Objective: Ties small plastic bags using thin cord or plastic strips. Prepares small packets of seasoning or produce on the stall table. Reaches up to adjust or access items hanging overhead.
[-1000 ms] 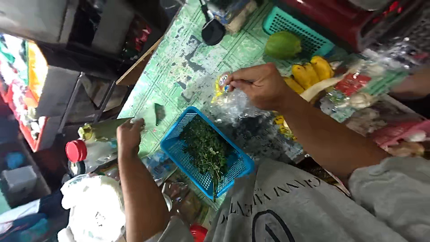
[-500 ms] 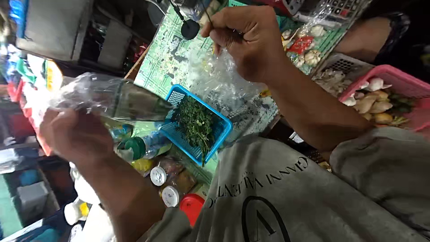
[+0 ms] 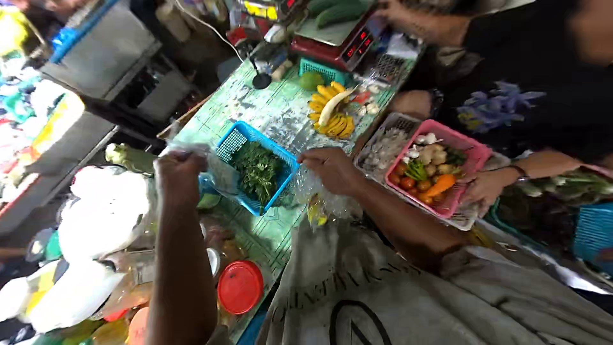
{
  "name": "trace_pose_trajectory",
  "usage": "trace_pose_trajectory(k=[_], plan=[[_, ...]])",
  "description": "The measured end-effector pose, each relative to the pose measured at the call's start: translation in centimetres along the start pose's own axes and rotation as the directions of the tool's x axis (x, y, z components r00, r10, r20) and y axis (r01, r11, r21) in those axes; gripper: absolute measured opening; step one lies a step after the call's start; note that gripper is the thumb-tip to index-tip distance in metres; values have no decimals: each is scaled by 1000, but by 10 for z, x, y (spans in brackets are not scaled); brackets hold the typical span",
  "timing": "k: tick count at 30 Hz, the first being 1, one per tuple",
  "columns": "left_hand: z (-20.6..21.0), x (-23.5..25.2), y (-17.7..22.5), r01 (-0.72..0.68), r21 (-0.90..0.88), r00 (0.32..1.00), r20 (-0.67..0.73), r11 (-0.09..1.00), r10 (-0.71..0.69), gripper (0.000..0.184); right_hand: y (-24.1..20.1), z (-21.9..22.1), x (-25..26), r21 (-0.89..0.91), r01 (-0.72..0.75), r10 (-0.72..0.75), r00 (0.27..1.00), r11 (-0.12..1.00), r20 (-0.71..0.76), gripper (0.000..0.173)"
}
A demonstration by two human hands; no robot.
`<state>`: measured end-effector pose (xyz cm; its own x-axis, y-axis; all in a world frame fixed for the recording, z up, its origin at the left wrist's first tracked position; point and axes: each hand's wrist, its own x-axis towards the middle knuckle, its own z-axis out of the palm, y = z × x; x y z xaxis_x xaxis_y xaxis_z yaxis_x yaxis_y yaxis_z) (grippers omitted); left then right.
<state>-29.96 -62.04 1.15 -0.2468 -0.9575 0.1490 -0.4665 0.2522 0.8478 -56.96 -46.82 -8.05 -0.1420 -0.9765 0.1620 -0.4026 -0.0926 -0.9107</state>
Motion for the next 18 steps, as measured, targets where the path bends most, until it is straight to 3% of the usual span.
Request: trace_pose_trajectory(k=[4,9,12,18], plan=[[4,-33,-11,25,70,999,42,997,-28,18,-12,20,-31,14,-19,18,997,1000,72,24],[30,-58,3,54,-318,999,22,947,-50,13,-24,35,-52,21,7,-10,993,1000,122,23],[39,-64,16,52,-429,999,29,902,-44,14,-27,41,-54,0,6,-6,992,1000,130,24],[61,-68,41,11,-340,1000,12,940,-7,10,-26,36,-43,-38,-44,50,986,998,160,24]])
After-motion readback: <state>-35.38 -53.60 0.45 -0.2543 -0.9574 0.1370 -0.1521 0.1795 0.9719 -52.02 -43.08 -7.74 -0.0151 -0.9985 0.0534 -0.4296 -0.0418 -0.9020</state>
